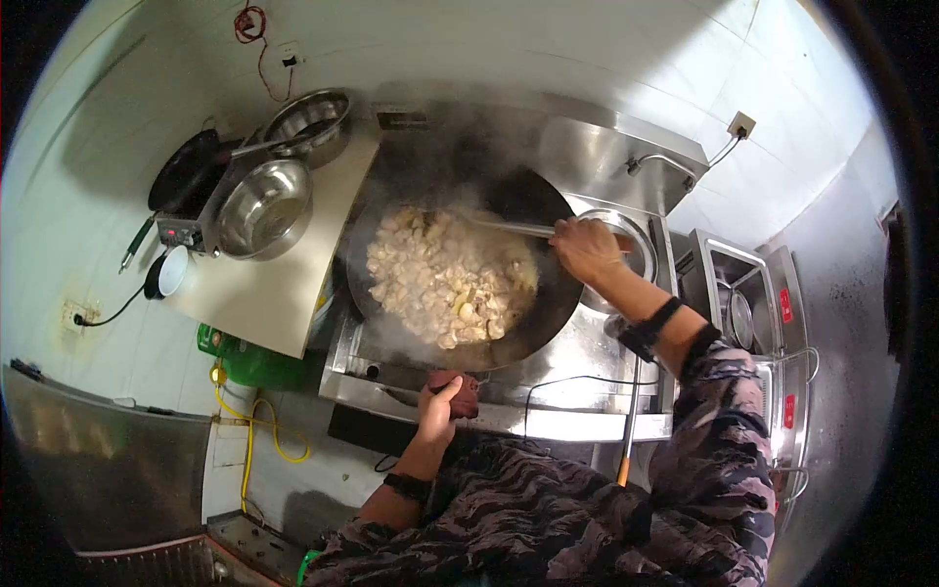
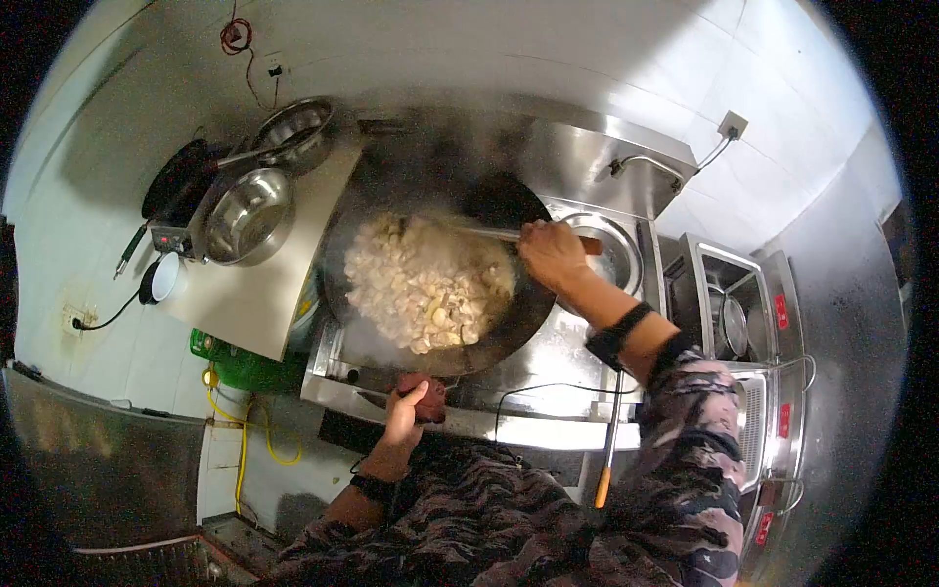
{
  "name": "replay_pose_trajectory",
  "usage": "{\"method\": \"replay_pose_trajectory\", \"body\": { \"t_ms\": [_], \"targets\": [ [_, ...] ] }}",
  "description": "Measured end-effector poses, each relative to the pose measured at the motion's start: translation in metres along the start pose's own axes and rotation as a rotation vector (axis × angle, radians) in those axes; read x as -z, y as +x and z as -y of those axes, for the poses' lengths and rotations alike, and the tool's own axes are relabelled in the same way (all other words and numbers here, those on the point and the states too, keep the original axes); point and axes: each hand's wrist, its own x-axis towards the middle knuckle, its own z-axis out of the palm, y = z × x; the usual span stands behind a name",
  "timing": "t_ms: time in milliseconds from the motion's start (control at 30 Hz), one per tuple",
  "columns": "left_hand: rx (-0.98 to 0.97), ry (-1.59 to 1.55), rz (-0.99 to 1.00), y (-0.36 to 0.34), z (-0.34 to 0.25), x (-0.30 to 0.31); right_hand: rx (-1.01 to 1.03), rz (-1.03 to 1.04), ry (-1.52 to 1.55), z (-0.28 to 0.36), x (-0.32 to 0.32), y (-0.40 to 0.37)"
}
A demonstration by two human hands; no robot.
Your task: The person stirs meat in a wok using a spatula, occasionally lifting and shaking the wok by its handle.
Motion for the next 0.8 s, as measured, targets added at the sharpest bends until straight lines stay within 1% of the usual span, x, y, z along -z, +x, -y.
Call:
{"method": "replay_pose_trajectory", "body": {
  "t_ms": [33,67,100,133,200,233,267,333,400,433,467,533,600,633,667,700,733,767,800],
  "targets": [
    [-0.015,-0.006,0.015,0.002,0.002,0.004,0.013,0.001,-0.041,-0.012,0.013,-0.01],
    [-0.014,-0.01,0.026,0.002,0.0,0.004,0.051,-0.086,-0.018,-0.031,0.009,-0.019],
    [0.013,-0.003,0.028,0.002,-0.001,0.004,0.036,-0.154,-0.063,-0.041,0.038,-0.036],
    [0.038,0.001,0.03,0.002,-0.001,0.005,-0.069,-0.046,-0.093,-0.049,0.053,-0.045],
    [0.041,-0.053,0.063,0.008,0.0,0.008,-0.259,0.279,0.001,-0.056,0.089,-0.052],
    [0.063,-0.051,0.061,0.006,-0.002,0.008,-0.254,0.282,-0.015,-0.058,0.103,-0.053],
    [0.087,-0.047,0.057,0.004,-0.003,0.007,-0.264,0.328,-0.036,-0.058,0.114,-0.054],
    [0.091,-0.041,0.038,0.01,0.001,0.01,-0.267,0.376,-0.066,-0.058,0.131,-0.052],
    [0.093,-0.039,0.018,0.012,0.006,0.016,-0.256,0.529,-0.015,-0.066,0.142,-0.047],
    [0.109,-0.039,0.049,0.009,0.001,0.013,-0.165,0.601,-0.014,-0.084,0.118,-0.046],
    [0.124,-0.039,0.08,0.006,-0.003,0.011,-0.155,0.604,-0.03,-0.081,0.118,-0.037],
    [0.127,-0.074,0.042,-0.001,-0.008,0.003,-0.359,1.182,0.232,-0.073,0.117,-0.023],
    [0.125,-0.097,0.008,0.0,-0.009,0.003,-0.364,1.199,0.496,-0.058,0.09,-0.038],
    [0.118,-0.071,-0.01,0.002,-0.005,0.004,-0.358,1.227,0.558,-0.038,0.087,-0.041],
    [0.111,-0.045,-0.029,0.003,-0.002,0.005,-0.271,1.178,0.791,-0.027,0.066,-0.057],
    [0.114,-0.059,-0.03,0.002,-0.003,0.005,-0.017,1.012,0.841,-0.007,0.038,-0.071],
    [0.107,-0.042,0.004,0.0,-0.006,0.004,0.316,0.55,0.956,-0.016,-0.087,-0.116],
    [0.098,-0.023,0.037,0.0,-0.007,0.003,0.482,0.14,0.916,0.02,-0.1,-0.119],
    [0.102,-0.029,0.032,0.002,-0.004,0.003,0.219,0.462,0.963,0.064,-0.034,-0.095]
  ]
}}
